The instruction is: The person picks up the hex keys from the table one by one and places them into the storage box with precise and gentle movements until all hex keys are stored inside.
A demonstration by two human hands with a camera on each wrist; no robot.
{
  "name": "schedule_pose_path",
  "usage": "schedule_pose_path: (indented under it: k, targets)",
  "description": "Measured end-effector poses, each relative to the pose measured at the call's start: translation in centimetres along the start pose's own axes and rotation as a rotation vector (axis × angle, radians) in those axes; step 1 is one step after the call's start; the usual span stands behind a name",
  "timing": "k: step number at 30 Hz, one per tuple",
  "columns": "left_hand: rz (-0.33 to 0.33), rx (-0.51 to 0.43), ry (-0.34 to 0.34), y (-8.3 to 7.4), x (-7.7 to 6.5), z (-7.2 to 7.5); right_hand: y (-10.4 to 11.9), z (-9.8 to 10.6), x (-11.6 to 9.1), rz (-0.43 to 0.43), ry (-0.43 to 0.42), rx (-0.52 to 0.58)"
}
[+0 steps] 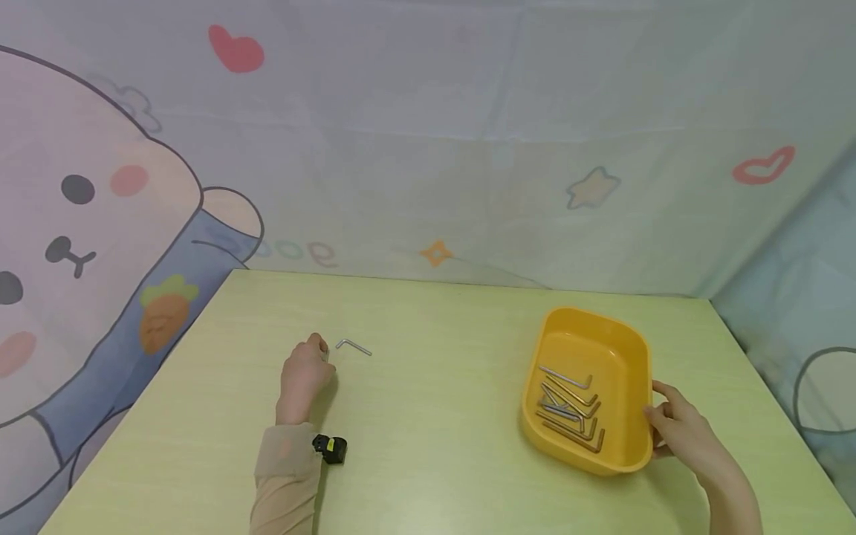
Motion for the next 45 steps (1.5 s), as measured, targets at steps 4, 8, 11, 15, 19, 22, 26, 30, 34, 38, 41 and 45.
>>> schedule_pose_path:
  k: [4, 8, 11, 15, 19, 22, 26, 30, 34, 38, 41, 45]
  targets:
    - [0.020, 0.029, 0.005, -0.1, 0.1, -0.2, -0.1, 0.0, 0.0, -0.002, 0.002, 0.005]
    - [0.044, 0.064, 0.012, -0.1, 0.2, -0.4, -0.1, 0.0, 0.0, -0.004, 0.004, 0.005]
    - [0.047, 0.097, 0.015, -0.1, 0.1, -0.3, -0.1, -0.1, 0.0, -0.002, 0.002, 0.008]
    - [0.031, 0.129, 0.009, -0.2, 0.0, -0.1, 0.0, -0.1, 0.0, 0.006, -0.008, 0.010]
    - [0.022, 0.144, -0.001, -0.1, 0.0, 0.0, 0.1, -0.1, 0.1, 0.013, -0.010, 0.012]
    - [0.028, 0.154, -0.004, 0.1, 0.1, 0.1, 0.2, -0.1, 0.1, 0.011, -0.006, 0.012]
    - [0.035, 0.157, -0.005, 0.3, 0.1, 0.2, 0.2, -0.2, 0.2, 0.006, -0.005, 0.007]
    - [0.032, 0.150, -0.006, 0.3, 0.1, 0.4, 0.2, -0.3, 0.2, 0.007, -0.007, 0.003]
    - [0.035, 0.146, -0.007, 0.1, 0.0, 0.5, 0.3, -0.3, 0.3, 0.012, -0.007, 0.006]
    - [0.040, 0.143, -0.010, 0.1, -0.2, 0.7, 0.4, -0.3, 0.4, 0.015, -0.001, 0.011]
    - [0.036, 0.135, -0.018, 0.0, -0.4, 0.8, 0.4, -0.3, 0.5, 0.016, 0.002, 0.007]
    - [0.031, 0.118, -0.028, -0.1, -0.6, 1.1, 0.5, -0.4, 0.7, 0.011, 0.006, 0.000]
Point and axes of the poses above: each hand's wrist, its own x-axis towards the middle knuckle, its own z-axis out of the back of the hand, y = z × x, the point moved 1 cm from there along x, towards the middle knuckle, and after that the axes turned 7 degrees about -x, right-handed, at the moved point
